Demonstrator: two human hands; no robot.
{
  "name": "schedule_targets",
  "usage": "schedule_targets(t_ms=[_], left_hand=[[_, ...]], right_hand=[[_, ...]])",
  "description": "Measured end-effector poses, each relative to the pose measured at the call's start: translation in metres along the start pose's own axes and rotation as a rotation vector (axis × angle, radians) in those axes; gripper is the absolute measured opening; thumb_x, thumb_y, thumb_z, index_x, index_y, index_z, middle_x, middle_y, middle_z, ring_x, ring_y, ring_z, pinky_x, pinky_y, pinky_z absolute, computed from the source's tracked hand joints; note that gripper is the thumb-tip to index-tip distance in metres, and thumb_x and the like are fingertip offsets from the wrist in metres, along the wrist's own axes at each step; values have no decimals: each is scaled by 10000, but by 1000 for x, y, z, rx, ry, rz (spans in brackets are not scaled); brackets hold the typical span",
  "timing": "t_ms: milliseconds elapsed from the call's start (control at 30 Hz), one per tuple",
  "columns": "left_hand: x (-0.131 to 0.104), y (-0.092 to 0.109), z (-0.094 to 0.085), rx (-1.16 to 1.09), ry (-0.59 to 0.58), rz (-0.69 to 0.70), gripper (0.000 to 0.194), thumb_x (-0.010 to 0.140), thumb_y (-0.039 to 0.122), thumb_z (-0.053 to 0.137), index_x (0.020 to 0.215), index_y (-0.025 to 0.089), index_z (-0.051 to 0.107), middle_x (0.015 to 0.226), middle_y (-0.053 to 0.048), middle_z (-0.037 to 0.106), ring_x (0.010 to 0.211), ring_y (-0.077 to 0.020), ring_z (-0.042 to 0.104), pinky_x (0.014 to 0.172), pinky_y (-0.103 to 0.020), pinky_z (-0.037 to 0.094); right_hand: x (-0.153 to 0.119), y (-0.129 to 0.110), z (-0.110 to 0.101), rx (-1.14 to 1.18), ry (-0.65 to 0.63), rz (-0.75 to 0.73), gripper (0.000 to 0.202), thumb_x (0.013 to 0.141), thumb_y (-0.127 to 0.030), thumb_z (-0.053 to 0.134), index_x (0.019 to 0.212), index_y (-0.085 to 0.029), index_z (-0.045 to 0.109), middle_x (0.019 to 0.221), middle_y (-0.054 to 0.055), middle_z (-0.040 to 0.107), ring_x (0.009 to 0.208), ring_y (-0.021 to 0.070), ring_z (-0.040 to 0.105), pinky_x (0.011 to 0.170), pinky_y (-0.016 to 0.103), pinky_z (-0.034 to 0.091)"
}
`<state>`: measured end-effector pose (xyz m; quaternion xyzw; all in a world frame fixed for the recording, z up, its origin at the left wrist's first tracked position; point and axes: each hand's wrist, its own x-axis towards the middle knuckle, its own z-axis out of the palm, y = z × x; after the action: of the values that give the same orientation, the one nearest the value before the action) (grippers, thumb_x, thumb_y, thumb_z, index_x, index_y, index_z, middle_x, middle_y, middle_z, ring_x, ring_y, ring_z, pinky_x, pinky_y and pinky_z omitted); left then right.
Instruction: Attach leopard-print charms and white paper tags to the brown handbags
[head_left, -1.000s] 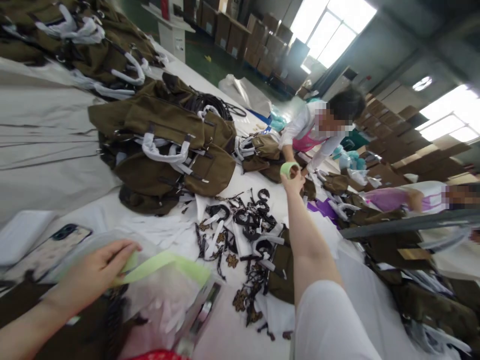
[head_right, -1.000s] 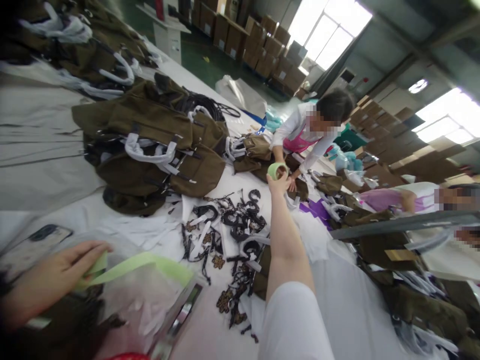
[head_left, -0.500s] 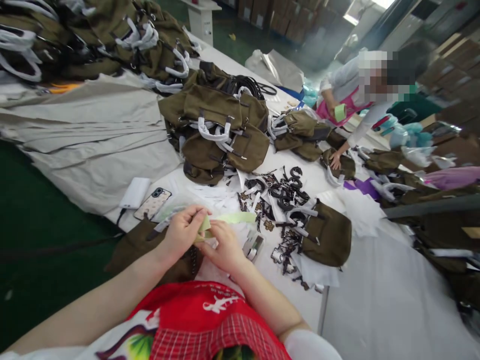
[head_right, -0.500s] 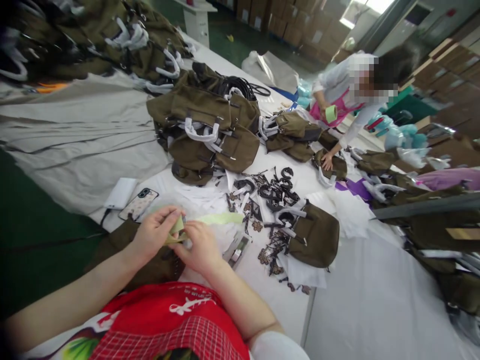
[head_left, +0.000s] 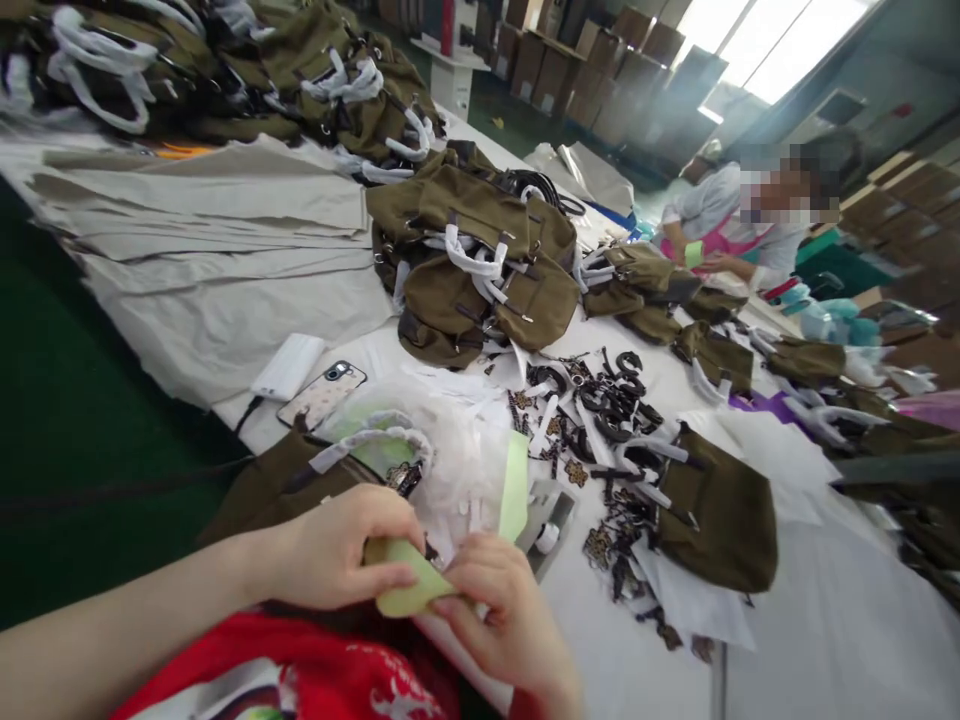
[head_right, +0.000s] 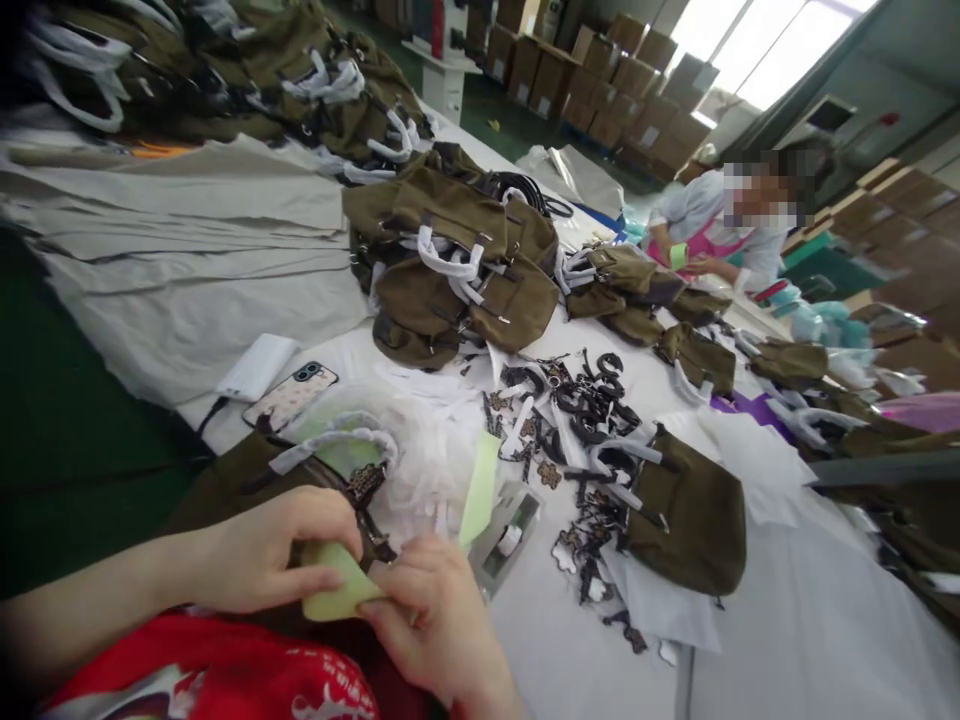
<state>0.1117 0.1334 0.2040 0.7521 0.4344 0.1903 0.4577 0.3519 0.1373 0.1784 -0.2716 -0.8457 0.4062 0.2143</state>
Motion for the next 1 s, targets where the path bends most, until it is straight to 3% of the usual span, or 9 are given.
schedule_targets(t_ms=[67, 200, 267, 433, 567, 767, 900, 1000], left_hand=[[-6, -26, 12, 23, -44, -78, 237, 839, 392, 613, 785, 196, 735, 719, -26, 704, 656, -151, 599, 630, -231, 420], [-17, -81, 36, -28, -55, -192, 222, 782, 371, 655, 679, 178, 691, 601, 9, 641, 574, -129, 549, 550, -212, 377], [-28, -101, 47, -162, -121, -198, 269, 797, 415, 633, 687, 170, 660, 550, 25, 591, 512, -119, 532, 503, -204, 375], [-76, -122, 65, -352, -342, -125, 392, 835, 550, 550, 750, 174, 622, 552, 44, 530, 423, -107, 506, 403, -194, 332], [-118, -132, 73, -283, -385, -7, 398, 810, 532, 579, 683, 159, 633, 553, 25, 531, 482, -106, 474, 453, -198, 319], [-154, -153, 76, -510, -311, -55, 480, 774, 604, 567, 593, 161, 541, 527, 36, 445, 499, -97, 377, 461, -212, 274], [-159, -160, 78, -487, -207, -58, 455, 779, 580, 577, 601, 162, 548, 520, 41, 448, 494, -91, 382, 455, -201, 276], [-156, -166, 85, -484, -153, -118, 427, 796, 568, 552, 625, 176, 541, 504, 43, 482, 450, -98, 435, 430, -203, 309]], right_hand=[[-12, 4, 18, -99, 26, 62, 146, 935, -275, 544, 827, -250, 639, 694, 19, 625, 697, 181, 585, 796, 340, 455], [-34, -1, 66, -375, 103, 216, 133, 925, -232, 551, 816, -259, 622, 684, 25, 633, 701, 203, 593, 911, 387, 438], [-45, -12, 97, -438, 137, 326, 153, 925, -225, 543, 793, -252, 615, 672, 22, 637, 678, 196, 594, 878, 367, 446], [-57, -57, 181, -303, 271, 636, 122, 899, -326, 602, 904, -230, 677, 763, 21, 695, 687, 180, 615, 648, 281, 416], [-49, -82, 232, -105, 342, 705, 214, 901, -369, 598, 839, -195, 704, 723, -9, 679, 623, 122, 564, 571, 230, 358], [-39, -89, 257, -44, 295, 677, 248, 903, -337, 570, 774, -156, 679, 660, -22, 612, 603, 102, 493, 561, 211, 345], [-28, -73, 268, 8, 257, 665, 316, 920, -399, 543, 750, -152, 641, 637, -28, 566, 575, 94, 451, 520, 203, 321], [-16, -64, 281, -165, 329, 637, 369, 948, -384, 494, 659, -167, 571, 590, -23, 533, 546, 98, 436, 535, 222, 312]])
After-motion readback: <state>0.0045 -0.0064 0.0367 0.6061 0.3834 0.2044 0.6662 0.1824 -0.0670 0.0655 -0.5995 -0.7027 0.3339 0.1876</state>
